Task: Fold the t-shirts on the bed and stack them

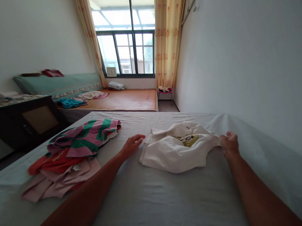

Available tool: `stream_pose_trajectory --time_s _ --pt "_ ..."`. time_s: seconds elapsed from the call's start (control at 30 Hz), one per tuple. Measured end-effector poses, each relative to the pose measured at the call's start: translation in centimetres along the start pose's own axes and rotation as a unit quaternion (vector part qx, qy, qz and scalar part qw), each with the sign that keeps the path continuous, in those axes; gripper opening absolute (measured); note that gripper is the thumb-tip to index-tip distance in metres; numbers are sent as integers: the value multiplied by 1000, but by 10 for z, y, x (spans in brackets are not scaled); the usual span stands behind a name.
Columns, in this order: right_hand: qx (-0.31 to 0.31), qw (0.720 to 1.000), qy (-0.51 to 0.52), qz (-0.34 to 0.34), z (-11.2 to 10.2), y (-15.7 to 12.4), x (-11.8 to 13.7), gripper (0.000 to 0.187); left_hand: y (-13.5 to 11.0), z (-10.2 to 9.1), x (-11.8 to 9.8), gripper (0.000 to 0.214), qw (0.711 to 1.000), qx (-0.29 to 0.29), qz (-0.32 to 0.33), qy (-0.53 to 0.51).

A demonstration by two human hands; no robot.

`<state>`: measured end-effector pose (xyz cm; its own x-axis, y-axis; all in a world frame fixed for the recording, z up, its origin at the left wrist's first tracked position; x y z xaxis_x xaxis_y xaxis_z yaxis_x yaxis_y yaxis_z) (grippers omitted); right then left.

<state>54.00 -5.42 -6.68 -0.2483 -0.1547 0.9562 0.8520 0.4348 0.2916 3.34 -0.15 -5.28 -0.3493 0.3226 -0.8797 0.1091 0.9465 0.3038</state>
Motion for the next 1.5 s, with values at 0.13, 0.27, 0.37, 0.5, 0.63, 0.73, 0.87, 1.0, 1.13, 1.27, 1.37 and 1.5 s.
stream_pose_trajectory --time_s 0.13,0.27,0.37,0.5,0.63,0.73,0.87,1.0,1.13,1.27,1.37,1.5 --pt "209 968 -65 -121 39 -42 52 31 -9 21 -10 31 986 57 70 140" --pt "484 845 -129 -185 74 -113 67 52 -13 25 -11 32 957 33 122 260" --pt "540 802 -162 -196 78 -132 55 54 -18 36 -10 36 949 55 128 283" --pt "520 832 -124 -149 78 -121 46 26 -21 51 -21 37 948 87 151 266" --pt "412 902 -76 -103 66 -88 48 24 -2 14 -30 35 961 7 131 244" --pt "298 947 -68 -105 53 -65 47 26 14 -44 -25 28 960 -117 107 229" --pt "195 967 -77 -148 41 -58 57 29 25 -88 11 33 962 -162 47 215" --pt "356 925 -57 -125 60 -94 75 33 28 -82 42 45 969 -115 7 219" --pt "560 788 -121 -225 79 -158 84 50 22 -67 38 46 971 -75 -5 226" --pt "574 744 -137 -313 88 -176 74 37 16 -58 24 50 977 -46 -2 208" --pt "522 786 -113 -311 88 -159 75 24 15 -56 24 53 986 -23 -12 165" --pt "410 891 -30 -191 66 -112 88 33 18 -64 28 45 993 -48 -29 107"
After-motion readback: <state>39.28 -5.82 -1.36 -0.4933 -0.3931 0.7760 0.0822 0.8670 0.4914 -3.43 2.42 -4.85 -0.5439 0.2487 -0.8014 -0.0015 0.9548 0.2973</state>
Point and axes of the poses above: each hand's wrist, its own y-axis towards the middle knuckle, its own z-axis out of the palm, x = y × z, the point moved 9 cm from there along y, towards the middle knuckle, and after that the axes turned 8 degrees about -x, right-handed, at the moved point
